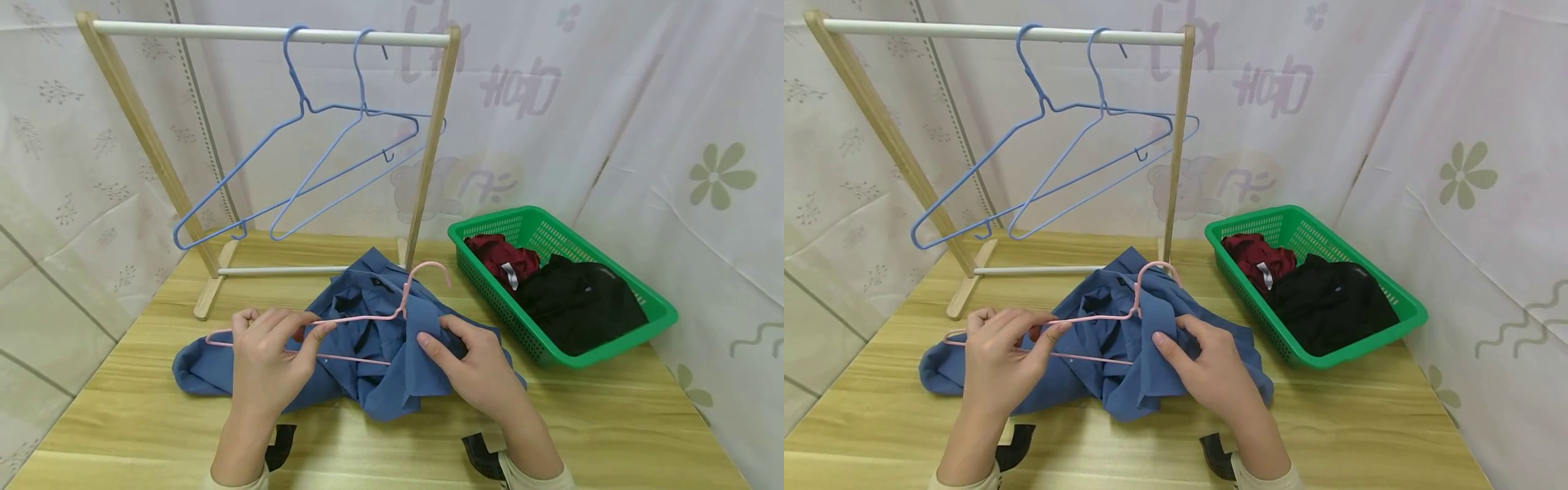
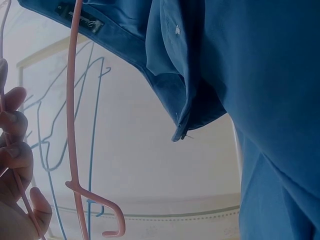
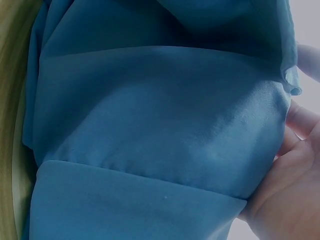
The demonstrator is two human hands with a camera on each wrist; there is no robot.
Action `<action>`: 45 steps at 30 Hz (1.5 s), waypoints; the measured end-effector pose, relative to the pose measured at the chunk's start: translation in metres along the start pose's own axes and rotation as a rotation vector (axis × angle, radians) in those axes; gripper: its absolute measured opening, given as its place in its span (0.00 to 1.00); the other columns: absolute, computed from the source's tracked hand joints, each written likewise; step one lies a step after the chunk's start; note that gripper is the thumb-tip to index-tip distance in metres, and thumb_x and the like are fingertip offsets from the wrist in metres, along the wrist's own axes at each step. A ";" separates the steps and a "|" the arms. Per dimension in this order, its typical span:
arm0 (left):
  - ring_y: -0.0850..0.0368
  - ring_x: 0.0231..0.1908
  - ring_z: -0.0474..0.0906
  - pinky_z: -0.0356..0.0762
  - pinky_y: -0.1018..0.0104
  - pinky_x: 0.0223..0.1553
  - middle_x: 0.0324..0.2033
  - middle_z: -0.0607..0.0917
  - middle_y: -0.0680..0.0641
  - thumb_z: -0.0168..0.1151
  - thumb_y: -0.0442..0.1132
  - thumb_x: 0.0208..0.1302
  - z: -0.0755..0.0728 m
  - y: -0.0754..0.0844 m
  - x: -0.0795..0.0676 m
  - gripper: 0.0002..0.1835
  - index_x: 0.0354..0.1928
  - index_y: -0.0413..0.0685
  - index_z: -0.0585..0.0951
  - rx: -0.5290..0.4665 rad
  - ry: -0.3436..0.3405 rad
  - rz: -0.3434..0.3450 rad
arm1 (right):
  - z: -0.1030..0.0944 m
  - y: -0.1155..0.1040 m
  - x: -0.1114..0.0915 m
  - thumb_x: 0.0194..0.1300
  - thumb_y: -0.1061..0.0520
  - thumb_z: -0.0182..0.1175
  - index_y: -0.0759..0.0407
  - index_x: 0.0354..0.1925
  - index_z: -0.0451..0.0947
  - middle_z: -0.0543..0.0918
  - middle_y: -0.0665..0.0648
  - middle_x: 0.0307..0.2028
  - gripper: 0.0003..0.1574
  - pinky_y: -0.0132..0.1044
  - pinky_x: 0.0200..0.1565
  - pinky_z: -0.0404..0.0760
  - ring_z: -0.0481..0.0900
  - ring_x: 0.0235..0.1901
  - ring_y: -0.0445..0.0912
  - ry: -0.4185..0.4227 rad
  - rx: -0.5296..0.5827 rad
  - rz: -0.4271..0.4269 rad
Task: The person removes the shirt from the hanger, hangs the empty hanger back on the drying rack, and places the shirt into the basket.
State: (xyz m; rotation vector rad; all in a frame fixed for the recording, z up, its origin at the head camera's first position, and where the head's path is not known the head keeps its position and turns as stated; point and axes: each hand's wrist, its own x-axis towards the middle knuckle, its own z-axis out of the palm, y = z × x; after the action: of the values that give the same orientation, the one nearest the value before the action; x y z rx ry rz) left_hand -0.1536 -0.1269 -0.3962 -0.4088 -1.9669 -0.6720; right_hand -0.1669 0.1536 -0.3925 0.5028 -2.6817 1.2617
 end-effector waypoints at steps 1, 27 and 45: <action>0.57 0.23 0.78 0.57 0.53 0.39 0.20 0.85 0.51 0.74 0.48 0.53 0.000 0.000 0.000 0.12 0.26 0.48 0.87 0.002 0.000 0.001 | 0.000 0.000 0.000 0.67 0.38 0.60 0.41 0.45 0.79 0.76 0.45 0.29 0.13 0.32 0.32 0.72 0.75 0.32 0.41 0.001 -0.001 0.000; 0.58 0.22 0.75 0.55 0.53 0.38 0.18 0.84 0.50 0.73 0.48 0.54 0.000 0.000 0.000 0.12 0.26 0.47 0.86 0.010 -0.018 -0.002 | 0.000 0.000 0.001 0.68 0.39 0.58 0.43 0.43 0.78 0.74 0.47 0.28 0.13 0.32 0.30 0.70 0.73 0.31 0.40 -0.021 -0.003 -0.003; 0.58 0.22 0.76 0.56 0.53 0.39 0.18 0.84 0.50 0.74 0.48 0.53 0.001 0.002 0.001 0.12 0.25 0.46 0.86 0.014 -0.024 -0.012 | 0.001 0.002 0.002 0.68 0.38 0.58 0.43 0.44 0.78 0.76 0.47 0.30 0.14 0.32 0.32 0.70 0.74 0.33 0.42 -0.029 -0.014 0.015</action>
State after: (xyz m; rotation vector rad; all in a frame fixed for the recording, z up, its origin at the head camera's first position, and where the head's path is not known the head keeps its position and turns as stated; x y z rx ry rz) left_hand -0.1534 -0.1248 -0.3953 -0.3979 -1.9970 -0.6637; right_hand -0.1690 0.1535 -0.3936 0.5045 -2.7209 1.2487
